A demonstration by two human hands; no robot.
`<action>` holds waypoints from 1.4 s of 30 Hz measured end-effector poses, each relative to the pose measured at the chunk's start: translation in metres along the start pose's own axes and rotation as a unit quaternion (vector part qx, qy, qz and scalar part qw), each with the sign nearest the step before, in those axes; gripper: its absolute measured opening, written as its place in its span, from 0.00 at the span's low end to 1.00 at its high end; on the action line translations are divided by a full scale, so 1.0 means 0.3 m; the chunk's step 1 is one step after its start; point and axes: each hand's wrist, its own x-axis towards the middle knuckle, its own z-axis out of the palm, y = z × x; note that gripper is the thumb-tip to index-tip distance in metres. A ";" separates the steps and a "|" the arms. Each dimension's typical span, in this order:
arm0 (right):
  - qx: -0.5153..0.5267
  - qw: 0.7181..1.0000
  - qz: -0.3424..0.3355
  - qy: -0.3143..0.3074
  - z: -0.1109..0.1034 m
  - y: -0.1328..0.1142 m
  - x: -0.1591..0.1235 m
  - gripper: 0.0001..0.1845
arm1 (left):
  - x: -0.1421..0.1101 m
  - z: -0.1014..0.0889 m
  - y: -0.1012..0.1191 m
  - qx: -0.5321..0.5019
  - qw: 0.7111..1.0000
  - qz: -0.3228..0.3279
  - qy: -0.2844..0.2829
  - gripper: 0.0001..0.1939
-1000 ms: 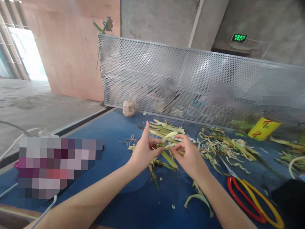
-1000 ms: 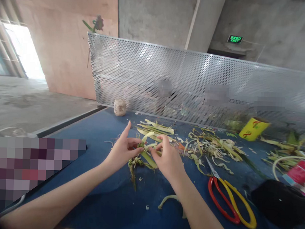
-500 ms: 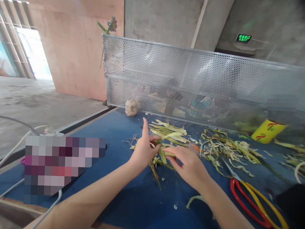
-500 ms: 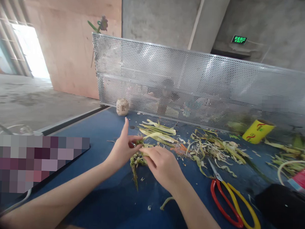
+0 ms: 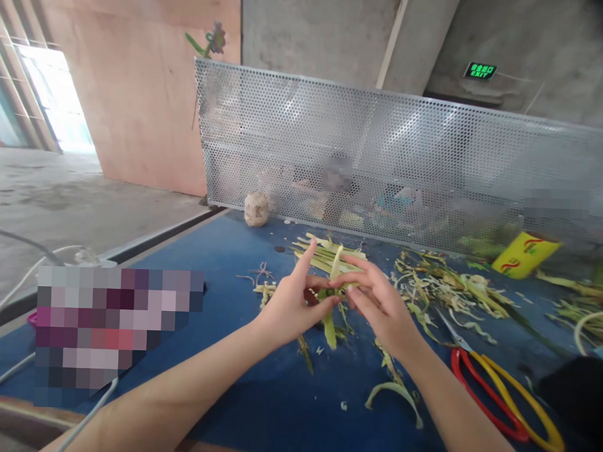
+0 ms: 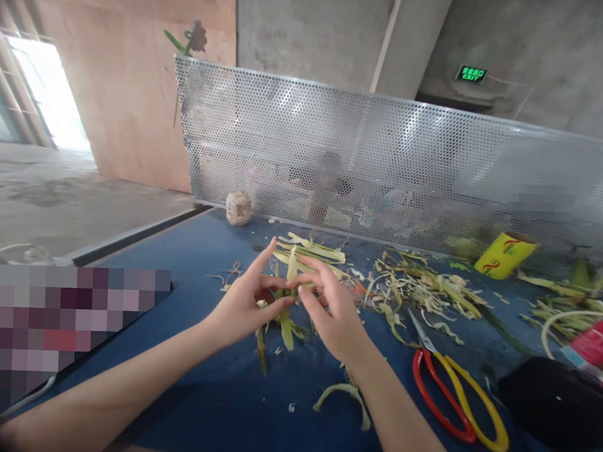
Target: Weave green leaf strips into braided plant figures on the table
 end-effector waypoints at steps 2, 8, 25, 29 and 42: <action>-0.015 1.000 -0.013 0.008 0.001 -0.002 -0.001 0.22 | 0.006 0.000 -0.005 -0.031 0.999 -0.016 0.020 0.45; -0.048 0.993 -0.030 0.102 0.009 0.021 0.016 0.25 | 0.018 0.000 -0.003 -0.163 0.982 -0.078 0.061 0.39; -0.080 0.991 -0.064 0.084 0.033 0.026 0.000 0.15 | 0.013 0.018 0.011 -0.259 0.959 -0.117 0.007 0.34; -0.144 0.981 -0.110 0.063 0.017 0.021 0.004 0.11 | 0.011 0.014 0.012 -0.238 0.967 -0.095 -0.014 0.30; -0.236 0.960 -0.137 0.069 0.004 0.018 0.001 0.07 | 0.009 0.017 -0.001 -0.204 0.978 -0.036 -0.016 0.39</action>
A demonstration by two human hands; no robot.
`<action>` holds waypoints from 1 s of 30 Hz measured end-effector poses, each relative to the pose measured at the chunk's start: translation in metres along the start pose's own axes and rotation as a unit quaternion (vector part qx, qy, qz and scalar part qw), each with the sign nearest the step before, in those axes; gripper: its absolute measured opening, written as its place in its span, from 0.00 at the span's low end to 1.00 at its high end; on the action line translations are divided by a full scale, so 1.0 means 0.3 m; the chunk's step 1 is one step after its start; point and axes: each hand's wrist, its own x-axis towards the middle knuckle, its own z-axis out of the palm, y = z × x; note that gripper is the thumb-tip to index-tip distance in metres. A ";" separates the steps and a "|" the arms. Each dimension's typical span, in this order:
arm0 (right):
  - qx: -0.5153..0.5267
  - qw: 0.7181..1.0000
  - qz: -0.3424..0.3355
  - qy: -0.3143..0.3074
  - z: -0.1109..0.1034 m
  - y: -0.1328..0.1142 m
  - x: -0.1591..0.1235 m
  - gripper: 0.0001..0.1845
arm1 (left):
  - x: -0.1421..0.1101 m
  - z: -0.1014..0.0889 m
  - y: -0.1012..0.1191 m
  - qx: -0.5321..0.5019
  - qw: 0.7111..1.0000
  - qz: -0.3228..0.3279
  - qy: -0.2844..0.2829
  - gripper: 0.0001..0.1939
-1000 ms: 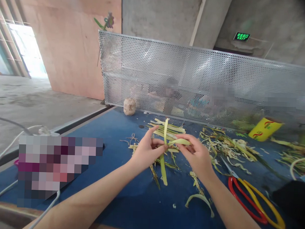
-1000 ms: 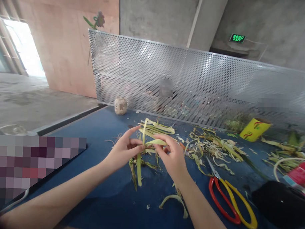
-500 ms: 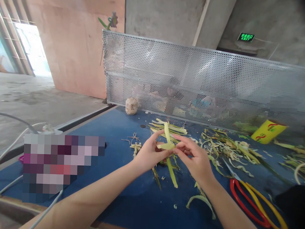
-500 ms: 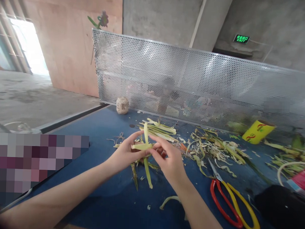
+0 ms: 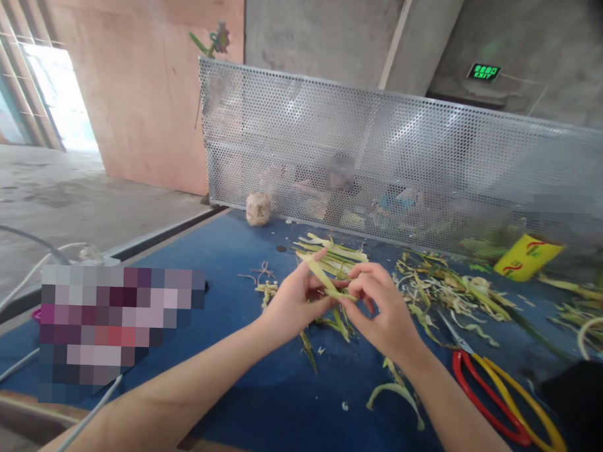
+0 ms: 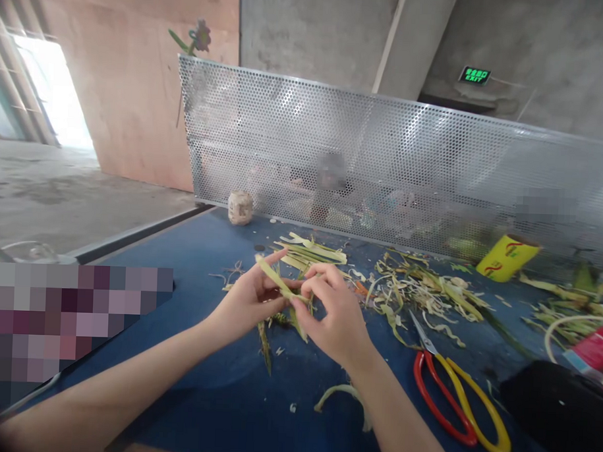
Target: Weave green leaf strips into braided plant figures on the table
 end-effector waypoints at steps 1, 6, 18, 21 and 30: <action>-0.005 1.000 0.006 -0.004 -0.002 0.004 0.001 0.06 | -0.001 -0.002 -0.001 0.026 1.000 0.006 0.005 0.39; -0.019 0.999 -0.012 -0.029 -0.008 0.009 0.004 0.06 | 0.001 -0.015 -0.018 0.111 0.993 0.040 0.008 0.40; -0.019 0.999 0.014 -0.029 0.006 0.022 0.007 0.09 | -0.010 -0.015 -0.021 0.214 0.974 0.078 -0.003 0.43; -0.014 1.000 0.012 -0.023 0.012 0.021 0.006 0.10 | -0.010 -0.012 -0.021 0.199 0.977 0.077 0.024 0.43; 0.111 0.990 0.088 -0.019 0.017 0.026 0.011 0.06 | -0.012 -0.006 -0.001 0.166 0.983 0.076 0.019 0.37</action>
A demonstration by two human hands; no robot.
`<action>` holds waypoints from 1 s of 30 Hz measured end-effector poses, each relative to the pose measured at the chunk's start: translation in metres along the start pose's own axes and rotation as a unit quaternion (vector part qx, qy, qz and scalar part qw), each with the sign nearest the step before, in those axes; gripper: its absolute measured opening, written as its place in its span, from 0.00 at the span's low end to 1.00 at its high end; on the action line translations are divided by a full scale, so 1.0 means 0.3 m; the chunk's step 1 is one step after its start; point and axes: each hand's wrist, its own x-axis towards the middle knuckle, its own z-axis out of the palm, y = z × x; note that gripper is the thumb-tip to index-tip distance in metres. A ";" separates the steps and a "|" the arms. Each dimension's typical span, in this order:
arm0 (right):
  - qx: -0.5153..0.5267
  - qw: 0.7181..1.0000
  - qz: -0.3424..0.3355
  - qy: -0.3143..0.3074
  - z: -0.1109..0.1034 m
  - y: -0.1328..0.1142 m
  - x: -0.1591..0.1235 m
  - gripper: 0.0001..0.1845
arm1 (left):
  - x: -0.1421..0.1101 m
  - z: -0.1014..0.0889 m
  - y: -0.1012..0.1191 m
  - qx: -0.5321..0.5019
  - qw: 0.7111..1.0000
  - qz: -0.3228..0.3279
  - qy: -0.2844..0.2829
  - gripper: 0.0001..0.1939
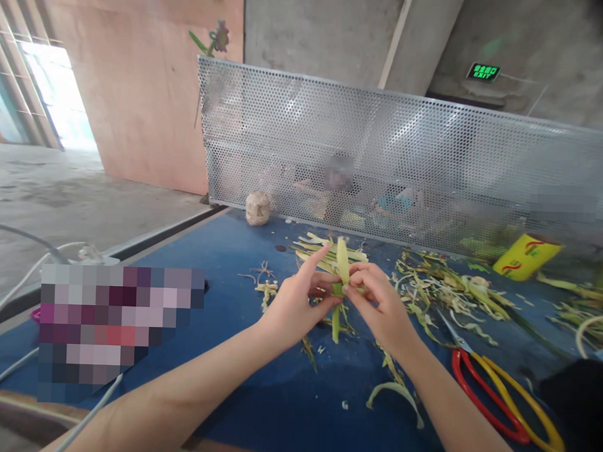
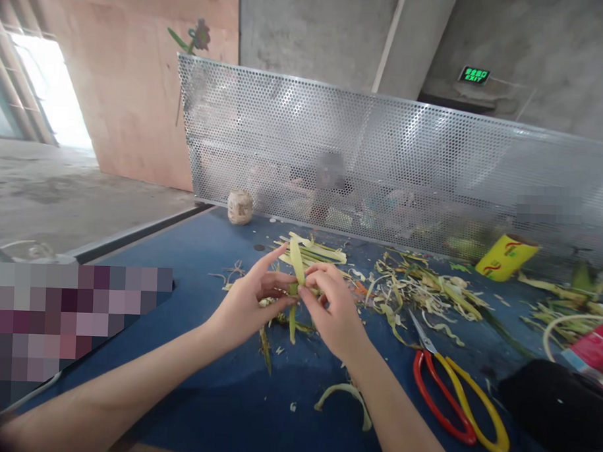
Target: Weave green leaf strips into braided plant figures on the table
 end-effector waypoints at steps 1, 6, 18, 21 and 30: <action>0.021 1.000 0.016 0.005 -0.003 0.002 0.002 0.06 | 0.001 0.000 0.000 -0.008 1.000 0.001 0.001 0.37; 0.057 0.997 0.043 0.027 -0.004 0.009 0.005 0.06 | -0.001 0.001 -0.005 -0.039 0.999 0.002 0.014 0.37; -0.006 0.998 -0.011 0.063 0.032 0.003 -0.021 0.08 | 0.009 0.011 -0.006 -0.159 0.986 -0.023 0.052 0.35; 0.052 0.995 0.013 0.085 0.032 0.006 -0.016 0.07 | 0.011 0.010 -0.005 -0.179 0.981 -0.030 0.066 0.36; 0.080 0.991 0.017 0.103 0.008 0.009 -0.002 0.03 | 0.012 0.006 0.001 -0.165 0.984 -0.034 0.062 0.36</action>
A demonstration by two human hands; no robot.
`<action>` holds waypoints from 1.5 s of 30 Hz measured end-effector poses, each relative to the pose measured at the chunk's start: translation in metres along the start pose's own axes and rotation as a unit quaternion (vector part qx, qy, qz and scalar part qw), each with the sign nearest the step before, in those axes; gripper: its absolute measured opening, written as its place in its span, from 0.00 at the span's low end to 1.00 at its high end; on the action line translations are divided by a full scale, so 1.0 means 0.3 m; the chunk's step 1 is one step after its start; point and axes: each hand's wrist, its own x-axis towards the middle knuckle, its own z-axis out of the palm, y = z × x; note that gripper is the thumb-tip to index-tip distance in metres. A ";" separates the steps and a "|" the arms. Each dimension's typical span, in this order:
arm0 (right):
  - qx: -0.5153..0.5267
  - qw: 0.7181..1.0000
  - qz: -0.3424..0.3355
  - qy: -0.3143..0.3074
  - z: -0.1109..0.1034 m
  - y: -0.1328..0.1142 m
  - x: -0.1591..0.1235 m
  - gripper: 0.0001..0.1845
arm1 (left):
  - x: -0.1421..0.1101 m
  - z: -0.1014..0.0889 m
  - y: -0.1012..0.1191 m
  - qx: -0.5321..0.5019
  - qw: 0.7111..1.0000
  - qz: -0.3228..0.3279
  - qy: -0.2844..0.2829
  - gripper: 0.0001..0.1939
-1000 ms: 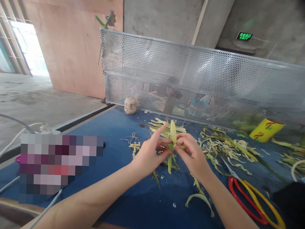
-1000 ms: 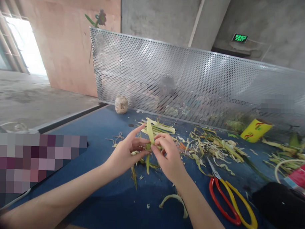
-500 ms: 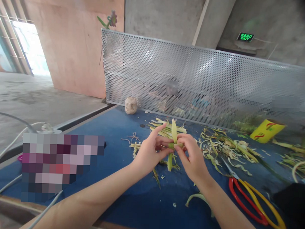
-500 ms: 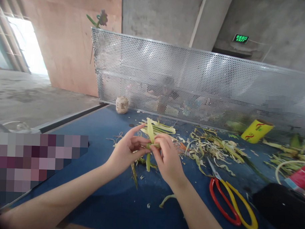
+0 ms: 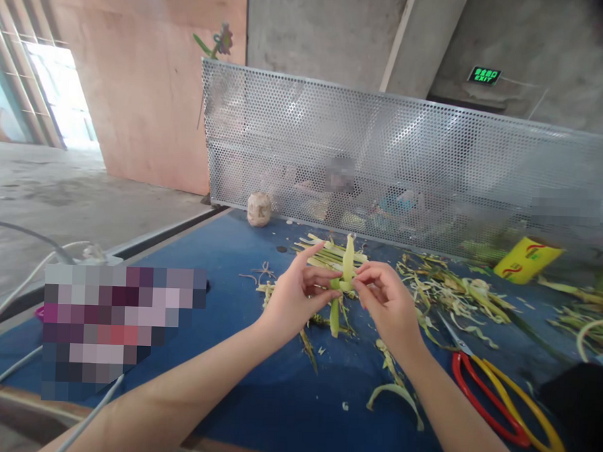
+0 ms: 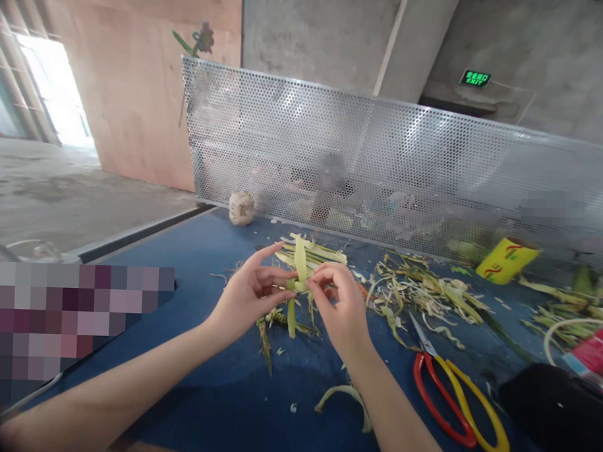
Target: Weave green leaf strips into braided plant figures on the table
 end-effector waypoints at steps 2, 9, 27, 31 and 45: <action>0.027 0.999 0.010 -0.022 -0.002 -0.001 0.001 0.03 | 0.001 -0.003 -0.002 -0.005 1.000 -0.001 0.004 0.35; 0.069 0.997 0.023 -0.028 0.004 -0.006 -0.001 0.05 | 0.002 -0.006 -0.006 0.004 1.000 -0.001 0.003 0.36; -0.111 0.986 -0.124 -0.020 0.018 -0.018 -0.015 0.08 | -0.012 -0.001 -0.009 0.111 0.992 0.054 -0.029 0.33; -0.041 0.997 -0.057 -0.009 0.012 0.000 -0.005 0.20 | -0.005 0.003 0.021 0.001 1.000 0.019 0.008 0.35; -0.066 0.990 0.027 -0.121 0.034 -0.026 -0.013 0.11 | 0.004 -0.005 0.029 0.003 0.997 -0.081 0.012 0.41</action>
